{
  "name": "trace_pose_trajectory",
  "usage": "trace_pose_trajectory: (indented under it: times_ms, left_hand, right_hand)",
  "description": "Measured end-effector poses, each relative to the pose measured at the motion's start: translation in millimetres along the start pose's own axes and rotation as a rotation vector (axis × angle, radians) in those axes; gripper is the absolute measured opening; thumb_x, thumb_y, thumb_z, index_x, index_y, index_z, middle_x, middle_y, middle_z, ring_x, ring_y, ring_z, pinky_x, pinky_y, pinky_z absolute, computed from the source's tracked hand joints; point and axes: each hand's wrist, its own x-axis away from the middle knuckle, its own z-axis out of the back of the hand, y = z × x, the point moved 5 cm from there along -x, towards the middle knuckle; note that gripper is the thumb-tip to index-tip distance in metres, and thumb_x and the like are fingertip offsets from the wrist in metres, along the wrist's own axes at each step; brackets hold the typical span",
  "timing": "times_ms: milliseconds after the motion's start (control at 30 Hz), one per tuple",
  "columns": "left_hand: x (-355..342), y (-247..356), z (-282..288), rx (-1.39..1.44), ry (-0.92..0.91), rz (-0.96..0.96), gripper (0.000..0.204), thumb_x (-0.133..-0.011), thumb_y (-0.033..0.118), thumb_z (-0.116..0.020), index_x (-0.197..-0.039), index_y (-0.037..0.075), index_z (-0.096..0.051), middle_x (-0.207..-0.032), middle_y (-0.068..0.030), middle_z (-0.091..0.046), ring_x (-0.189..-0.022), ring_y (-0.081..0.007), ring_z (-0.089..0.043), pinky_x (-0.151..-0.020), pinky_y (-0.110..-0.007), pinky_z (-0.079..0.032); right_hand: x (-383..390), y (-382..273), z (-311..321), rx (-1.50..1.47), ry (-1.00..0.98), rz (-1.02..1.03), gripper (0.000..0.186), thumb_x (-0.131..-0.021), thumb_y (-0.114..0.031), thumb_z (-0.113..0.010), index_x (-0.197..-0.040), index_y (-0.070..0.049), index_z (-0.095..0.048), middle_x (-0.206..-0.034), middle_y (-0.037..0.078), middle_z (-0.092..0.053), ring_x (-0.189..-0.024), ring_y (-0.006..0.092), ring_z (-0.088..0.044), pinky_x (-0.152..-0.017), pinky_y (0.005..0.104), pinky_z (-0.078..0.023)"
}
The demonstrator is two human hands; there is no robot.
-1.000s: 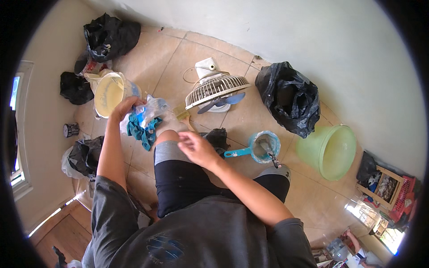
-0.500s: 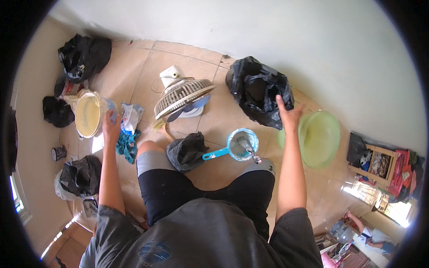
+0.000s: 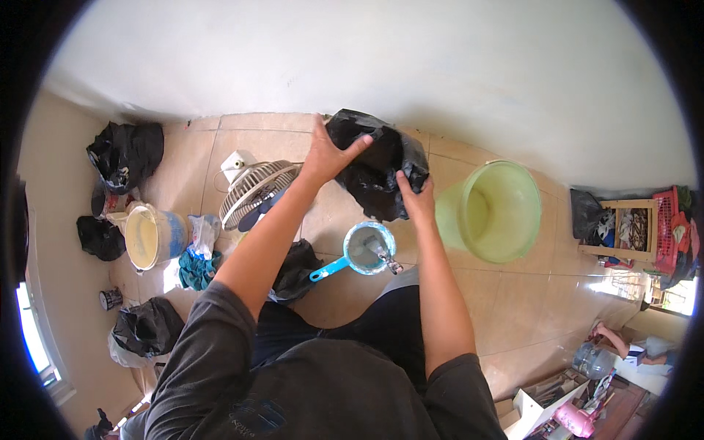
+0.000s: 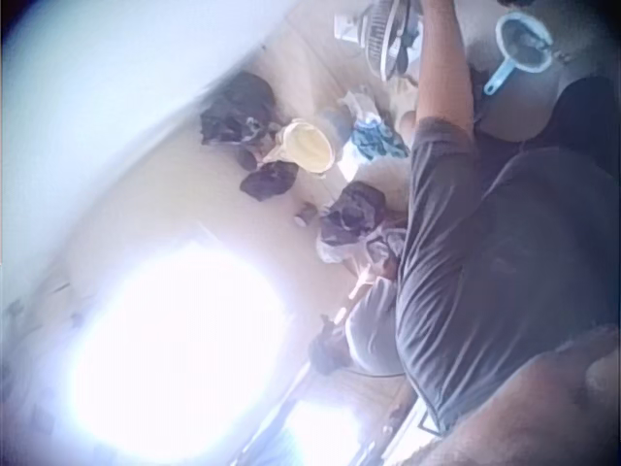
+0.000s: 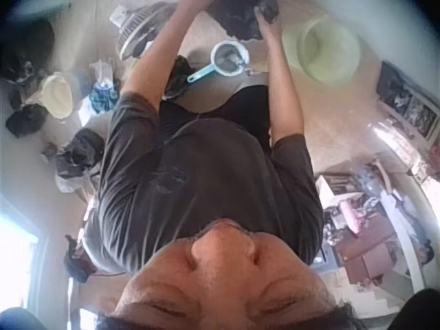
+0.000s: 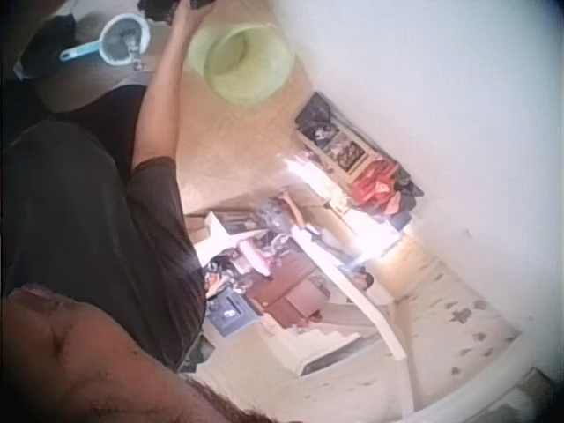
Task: The person mixes paint in a scoop and a bucket using a stick, moving aside plastic bags and another bucket while working.
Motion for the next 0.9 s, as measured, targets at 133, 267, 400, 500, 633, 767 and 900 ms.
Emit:
trace_pose_trajectory:
  times_ms: [133,267,400,500,633,767,900]
  left_hand:
    - [-21,-30,-73,0.209,-0.208,0.136,0.156,-0.055,0.074,-0.084,-0.150,-0.017,0.001,-0.144,-0.0413,-0.038,-0.135,-0.0445,-0.045,-0.111,-0.042,-0.040]
    - [-8,-3,-103,0.051,-0.270,0.210,0.148,-0.060,0.057,-0.088,-0.151,-0.015,0.004,-0.127,-0.0378,-0.057,-0.120,-0.0405,-0.060,-0.103,-0.040,-0.047]
    - [-18,-1,-100,-0.004,-0.141,0.243,0.081,-0.075,0.023,-0.071,-0.143,-0.006,-0.038,-0.118,-0.0301,-0.065,-0.113,-0.0396,-0.064,-0.098,-0.043,-0.051]
    - [-29,4,-90,0.042,0.008,0.220,0.048,-0.077,0.010,-0.061,-0.124,-0.002,-0.061,-0.113,-0.0284,-0.067,-0.112,-0.0407,-0.064,-0.097,-0.044,-0.051]
    - [-66,13,-59,0.259,0.143,0.140,0.034,-0.077,0.006,-0.057,-0.109,0.002,-0.069,-0.103,-0.0268,-0.069,-0.105,-0.0435,-0.064,-0.092,-0.046,-0.050]
    - [-93,60,1,0.483,0.214,-0.013,0.031,-0.076,0.005,-0.058,-0.105,0.002,-0.070,-0.095,-0.0240,-0.071,-0.095,-0.0402,-0.068,-0.085,-0.043,-0.051]
    - [-80,130,109,0.735,0.169,-0.138,0.026,-0.085,0.000,-0.060,-0.109,-0.001,-0.069,-0.095,-0.0115,-0.071,-0.083,-0.0214,-0.065,-0.079,-0.035,-0.053]
  right_hand:
    - [2,4,-33,-0.018,-0.031,0.132,0.091,-0.078,-0.044,-0.081,-0.147,0.000,-0.040,-0.127,0.025,-0.062,-0.118,0.0334,-0.062,-0.100,0.0388,-0.047]
    - [-7,-3,-47,-0.160,-0.262,0.225,0.072,-0.082,-0.024,-0.076,-0.144,-0.002,-0.045,-0.125,0.015,-0.066,-0.114,0.0248,-0.063,-0.097,0.0361,-0.048]
    - [6,-23,-46,-0.306,-0.432,0.170,0.059,-0.089,-0.008,-0.068,-0.144,-0.001,-0.047,-0.133,0.012,-0.061,-0.114,0.0179,-0.061,-0.098,0.0312,-0.047]
    - [14,-25,-29,-0.476,-0.305,0.147,0.060,-0.092,-0.011,-0.064,-0.148,-0.004,-0.045,-0.140,0.008,-0.056,-0.121,0.0179,-0.057,-0.100,0.0313,-0.044]
    - [26,-32,-2,-0.481,-0.252,0.231,0.047,-0.098,-0.011,-0.058,-0.142,0.001,-0.049,-0.140,0.012,-0.055,-0.130,0.0235,-0.054,-0.105,0.0365,-0.045]
    - [58,-40,19,-0.511,-0.238,0.227,0.036,-0.099,-0.012,-0.056,-0.133,0.002,-0.055,-0.134,0.015,-0.058,-0.128,0.0275,-0.056,-0.105,0.0386,-0.046]
    - [90,-38,48,-0.475,-0.248,0.239,0.034,-0.099,-0.013,-0.056,-0.129,0.002,-0.057,-0.127,0.015,-0.061,-0.119,0.0290,-0.062,-0.101,0.0399,-0.049]
